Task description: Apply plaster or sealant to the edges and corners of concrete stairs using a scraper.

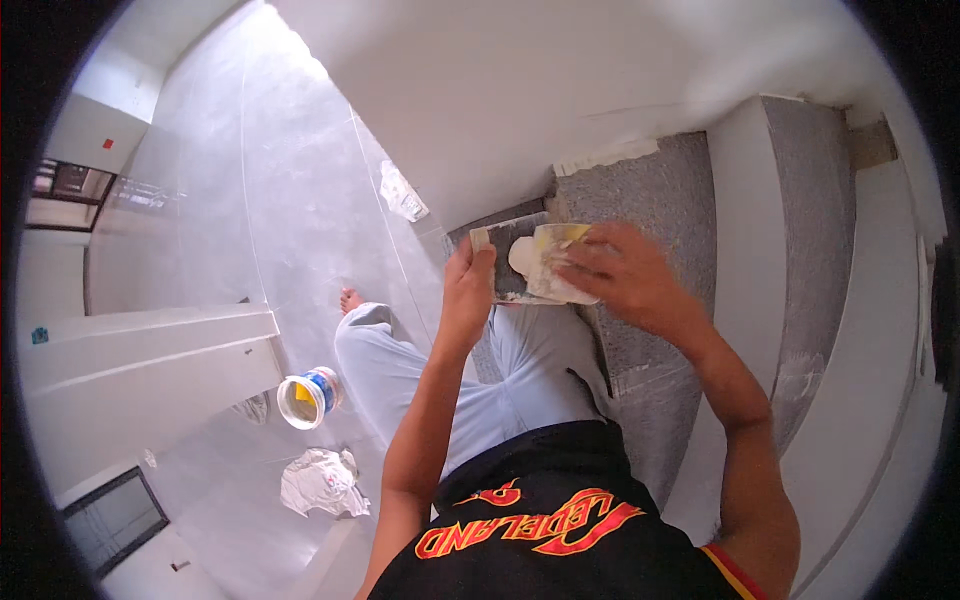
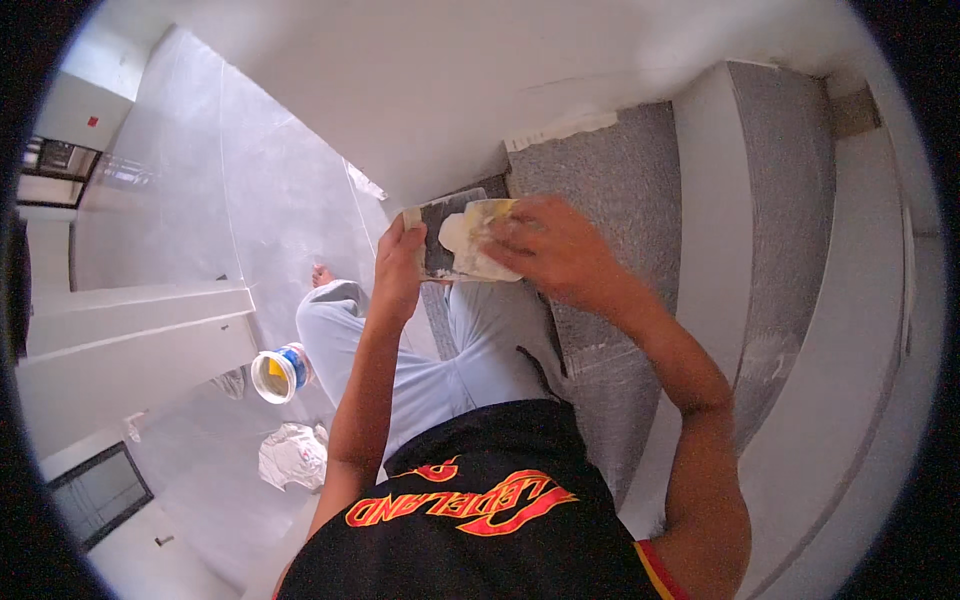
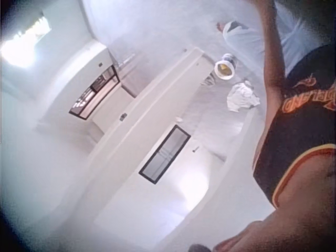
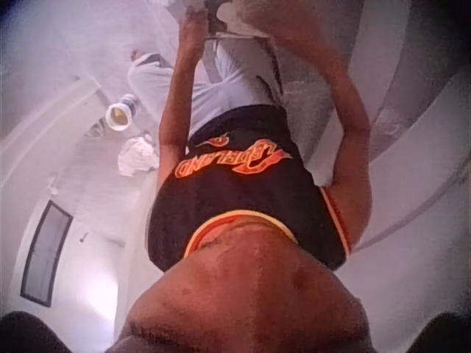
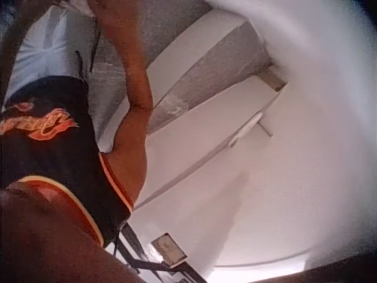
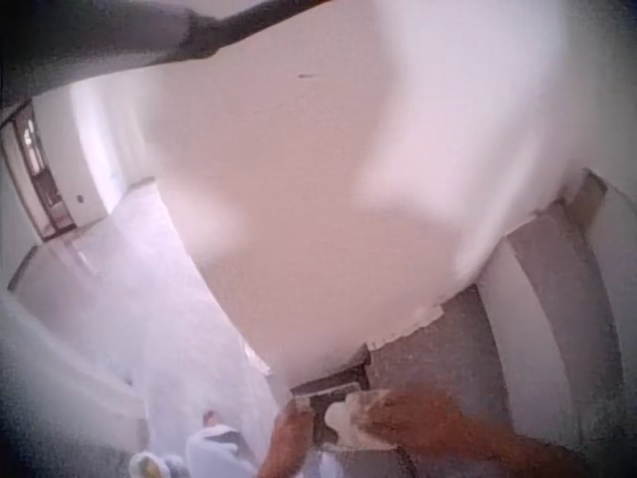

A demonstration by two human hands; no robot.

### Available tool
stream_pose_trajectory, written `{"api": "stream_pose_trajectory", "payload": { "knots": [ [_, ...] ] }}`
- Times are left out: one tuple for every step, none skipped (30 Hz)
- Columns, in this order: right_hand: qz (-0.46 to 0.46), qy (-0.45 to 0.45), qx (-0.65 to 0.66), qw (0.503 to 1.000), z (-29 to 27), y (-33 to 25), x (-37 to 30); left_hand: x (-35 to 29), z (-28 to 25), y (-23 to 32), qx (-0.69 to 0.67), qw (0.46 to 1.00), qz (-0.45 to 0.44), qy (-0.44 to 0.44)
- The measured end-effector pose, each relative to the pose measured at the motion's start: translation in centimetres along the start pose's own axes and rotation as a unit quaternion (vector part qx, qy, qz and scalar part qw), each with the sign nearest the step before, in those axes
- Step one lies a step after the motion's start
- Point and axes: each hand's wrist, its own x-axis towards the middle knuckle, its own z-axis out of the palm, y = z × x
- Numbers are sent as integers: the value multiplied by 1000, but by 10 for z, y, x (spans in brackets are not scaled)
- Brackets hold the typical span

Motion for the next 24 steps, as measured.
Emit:
{"api": "stream_pose_trajectory", "payload": {
  "knots": [
    [-35,-6,-18,999,0,-1,-1,4,1,-5,48,998,47,17],
    [-27,-1,-21,999,2,-1,-2,8,2,-10,95,990,95,32],
    [-33,7,-8,999,1,2,-4,13,-8,-21,98,990,95,17],
    [-38,19,4,999,0,5,-5,16,-32,-31,303,931,199,48],
    [-19,21,-9,1000,2,16,-12,20,-48,-38,482,820,299,71],
    [42,16,-32,998,6,35,-23,18,-53,-32,292,935,188,69],
    [103,9,-55,993,9,56,-38,16,-54,-27,87,993,54,60],
    [160,18,-73,984,16,79,-50,12,-62,-22,-4,998,31,56],
    [214,29,-89,972,27,108,-62,10,-68,-19,-95,994,7,55],
    [242,66,-126,960,40,132,-72,8,-73,-19,-104,991,21,76],
    [270,102,-164,943,51,155,-82,7,-77,-20,-115,988,34,95],
    [275,105,-167,941,60,175,-92,3,-85,-19,-135,989,-7,59],
    [308,92,-189,928,64,190,-98,0,-90,-21,-133,990,-8,53],
    [340,79,-210,913,70,205,-104,-1,-95,-25,-156,985,-17,74],
    [344,79,-208,912,79,217,-104,-3,-102,-28,-177,979,-27,101],
    [360,67,-216,905,83,227,-106,-6,-104,-31,-166,980,-35,102],
    [376,54,-225,898,87,235,-110,-6,-105,-34,-165,980,-39,99],
    [378,52,-225,896,93,240,-112,-7,-104,-37,-175,976,-40,120],
    [377,30,-212,901,98,245,-114,-7,-103,-39,-186,972,-42,141],
    [376,7,-200,905,101,249,-117,-7,-103,-40,-187,974,-50,117],
    [374,4,-194,907,103,247,-110,-8,-109,-41,-186,973,-52,123],
    [384,-39,-201,900,95,246,-100,-7,-113,-43,-194,973,-50,116],
    [393,-81,-208,892,85,244,-92,-7,-117,-45,-202,972,-46,109],
    [393,-81,-208,892,74,247,-87,-6,-115,-44,-203,972,-46,109]
  ]
}}
